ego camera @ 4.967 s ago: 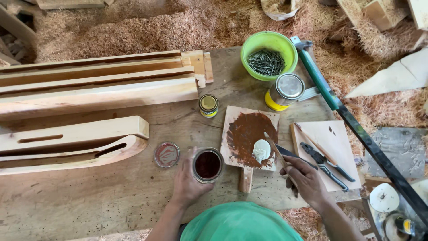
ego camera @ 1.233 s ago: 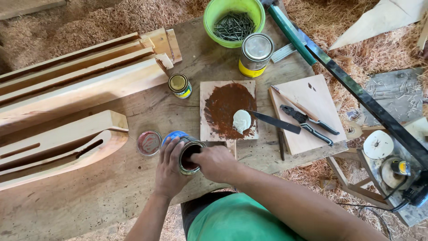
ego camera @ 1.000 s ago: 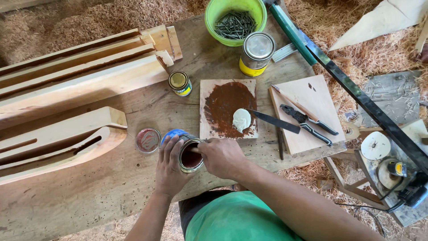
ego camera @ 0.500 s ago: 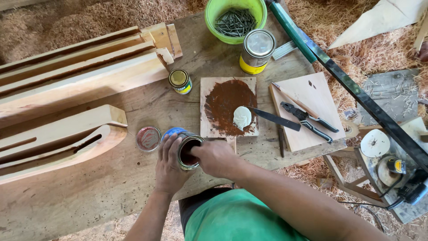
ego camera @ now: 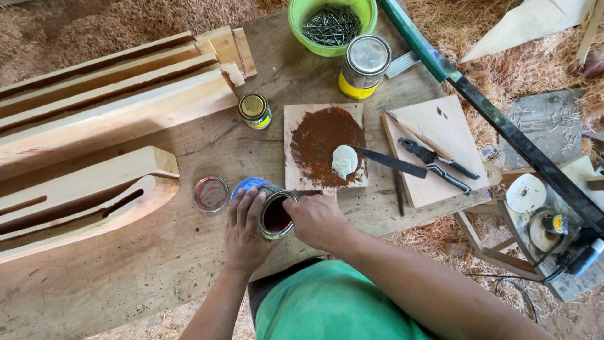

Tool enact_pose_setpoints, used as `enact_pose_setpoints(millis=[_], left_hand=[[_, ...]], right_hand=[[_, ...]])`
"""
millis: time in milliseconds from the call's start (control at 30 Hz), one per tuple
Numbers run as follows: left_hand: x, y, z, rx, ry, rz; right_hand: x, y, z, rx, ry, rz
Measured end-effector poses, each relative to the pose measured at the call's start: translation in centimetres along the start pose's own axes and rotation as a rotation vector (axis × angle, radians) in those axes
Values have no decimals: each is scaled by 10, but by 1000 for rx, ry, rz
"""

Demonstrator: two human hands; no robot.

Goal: The person opens several paint cans and uses a wooden stick to scoop and mix different colored substances on a small wooden board. They repeatedly stir the mixture to blend the colors into a uniform paste.

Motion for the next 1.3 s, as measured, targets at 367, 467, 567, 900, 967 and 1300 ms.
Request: enact_pose_setpoints(millis=[367, 467, 567, 900, 967, 1300], left_hand=[[1, 1, 9, 0, 44, 35], [1, 1, 11, -27, 41, 45], [0, 1, 3, 26, 6, 7], [8, 2, 0, -18, -27, 37], [7, -1, -1, -4, -45, 42], [7, 0, 3, -68, -40, 33]], right_hand=[[-10, -6, 3, -94, -23, 15], [-13, -8, 3, -46, 31, -8], [-15, -4, 17, -160, -8, -82], [-10, 5, 9, -203, -21, -71], [-5, 6, 9, -168, -12, 47], [-33, 14, -8, -20, 29, 31]])
Point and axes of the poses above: each hand's wrist, its own y-axis away from the middle knuckle, its own x-axis out of the palm, z = x × y, the point moved 8 cm from there along -y, towards the middle knuckle, and after that the axes turned 4 degrees about -z, right-handed, at the moved point
